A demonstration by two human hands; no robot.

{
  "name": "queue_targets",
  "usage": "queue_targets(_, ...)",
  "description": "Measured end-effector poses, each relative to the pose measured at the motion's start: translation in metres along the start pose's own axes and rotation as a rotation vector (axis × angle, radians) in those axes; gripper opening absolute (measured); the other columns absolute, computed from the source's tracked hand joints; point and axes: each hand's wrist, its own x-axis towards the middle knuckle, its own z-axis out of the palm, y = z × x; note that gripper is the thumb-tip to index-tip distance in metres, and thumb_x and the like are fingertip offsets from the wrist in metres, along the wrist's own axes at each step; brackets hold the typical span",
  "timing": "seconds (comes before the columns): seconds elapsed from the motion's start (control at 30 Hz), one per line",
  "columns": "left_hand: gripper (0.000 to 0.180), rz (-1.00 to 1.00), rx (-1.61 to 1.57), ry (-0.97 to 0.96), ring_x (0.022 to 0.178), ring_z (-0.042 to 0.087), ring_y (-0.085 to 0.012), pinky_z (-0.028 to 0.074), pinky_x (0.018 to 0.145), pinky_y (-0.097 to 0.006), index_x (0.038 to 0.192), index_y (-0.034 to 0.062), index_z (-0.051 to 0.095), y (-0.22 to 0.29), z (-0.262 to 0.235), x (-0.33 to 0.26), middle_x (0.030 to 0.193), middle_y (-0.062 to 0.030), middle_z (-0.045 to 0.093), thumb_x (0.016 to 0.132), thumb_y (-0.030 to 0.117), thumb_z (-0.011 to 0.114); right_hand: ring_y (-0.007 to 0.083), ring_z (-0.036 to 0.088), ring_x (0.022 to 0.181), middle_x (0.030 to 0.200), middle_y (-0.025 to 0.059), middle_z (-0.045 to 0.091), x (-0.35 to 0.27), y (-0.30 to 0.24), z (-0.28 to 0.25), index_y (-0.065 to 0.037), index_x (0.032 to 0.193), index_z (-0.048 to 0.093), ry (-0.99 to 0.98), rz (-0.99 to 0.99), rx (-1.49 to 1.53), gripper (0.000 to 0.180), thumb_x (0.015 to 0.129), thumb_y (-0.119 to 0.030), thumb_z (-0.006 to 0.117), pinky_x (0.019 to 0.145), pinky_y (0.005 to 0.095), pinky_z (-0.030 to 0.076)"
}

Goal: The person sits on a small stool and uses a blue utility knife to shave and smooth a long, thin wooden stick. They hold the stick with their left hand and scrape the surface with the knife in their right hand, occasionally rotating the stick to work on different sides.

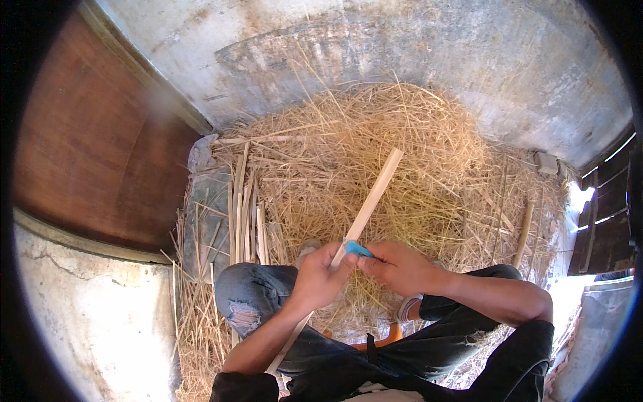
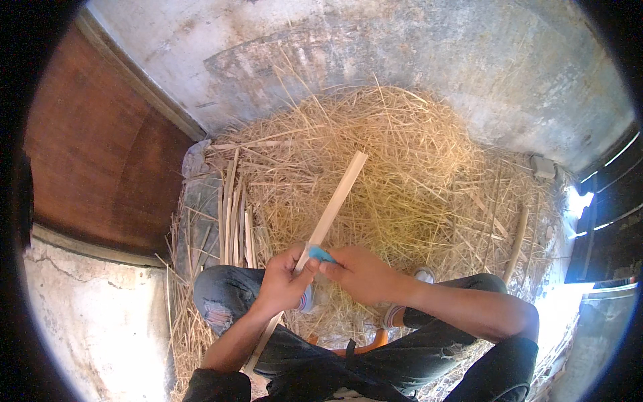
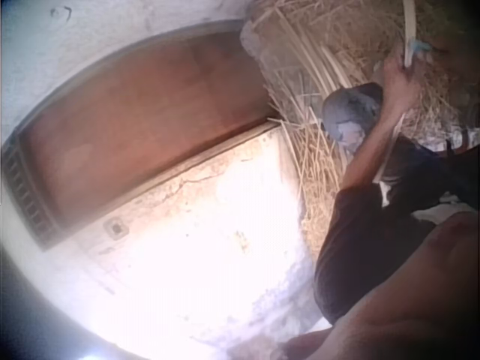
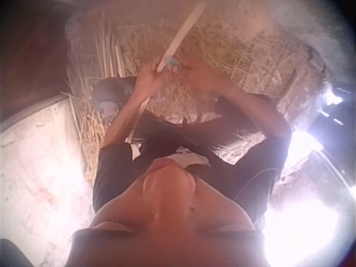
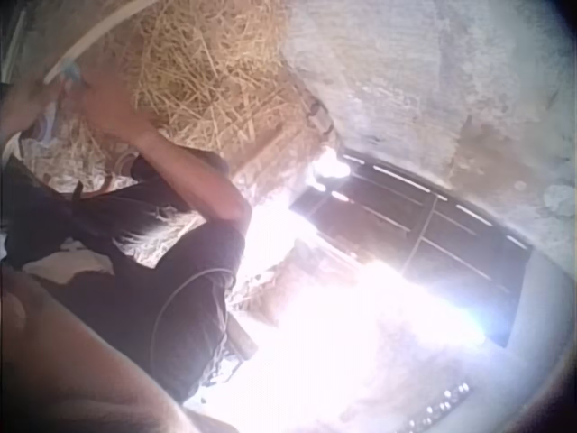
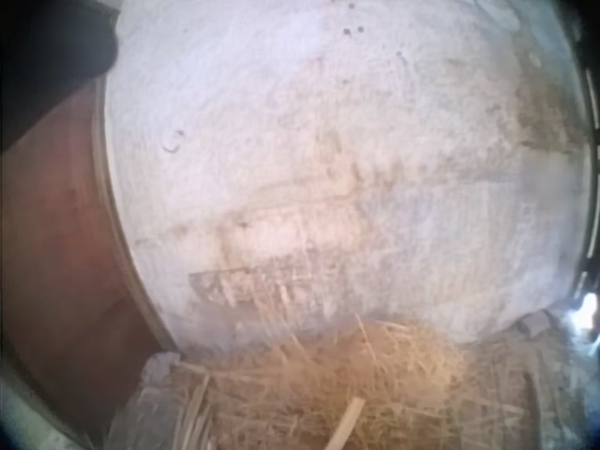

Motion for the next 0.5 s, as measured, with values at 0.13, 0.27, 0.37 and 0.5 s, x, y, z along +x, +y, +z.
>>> queue_targets(0.13, 0.033, -0.090, 0.074, -0.003, 0.063, 0.052, -0.0071, 0.042, 0.057, -0.028, 0.093, 0.0038, 0.066, 0.011, 0.004, 0.001, 0.066, 0.0001, 0.057, 0.104, 0.034, 0.062, 0.0397, 0.064, 0.076, 0.080, 0.0215, 0.065, 0.005, 0.017, 0.012, 0.000, 0.104, 0.063, 0.201, -0.061, 0.046, 0.034, 0.104, -0.032, 0.052, 0.072, 0.0495, 0.047)
queue_targets(0.27, 0.030, -0.205, -0.034, -0.172, 0.064, 0.057, -0.0067, 0.043, 0.052, -0.025, 0.100, 0.0039, 0.063, 0.013, -0.003, -0.001, 0.074, -0.0016, 0.060, 0.107, 0.032, 0.056, 0.0320, 0.062, 0.073, 0.078, 0.0190, 0.062, 0.007, 0.016, -0.002, 0.000, 0.107, 0.064, 0.149, -0.025, 0.157, 0.035, 0.106, -0.033, 0.051, 0.070, 0.0446, 0.048)
queue_targets(0.37, 0.026, -0.085, -0.299, -0.195, 0.064, 0.061, -0.0085, 0.048, 0.053, -0.024, 0.115, 0.0050, 0.056, 0.015, 0.001, -0.001, 0.081, -0.0041, 0.063, 0.106, 0.029, 0.058, 0.0257, 0.060, 0.071, 0.078, 0.0166, 0.060, 0.002, 0.006, -0.012, -0.001, 0.110, 0.066, -0.060, 0.031, 0.083, 0.036, 0.106, -0.035, 0.053, 0.069, 0.0415, 0.049)
queue_targets(0.5, 0.043, -0.049, -0.440, -0.273, 0.083, 0.067, -0.0101, 0.054, 0.063, -0.026, 0.136, 0.0060, 0.044, 0.005, -0.001, 0.001, 0.101, -0.0101, 0.067, 0.105, 0.030, 0.061, 0.0076, 0.051, 0.063, 0.071, -0.0005, 0.049, 0.001, 0.004, -0.013, -0.007, 0.114, 0.063, -0.209, 0.130, 0.187, 0.034, 0.105, -0.040, 0.058, 0.054, 0.0268, 0.044)
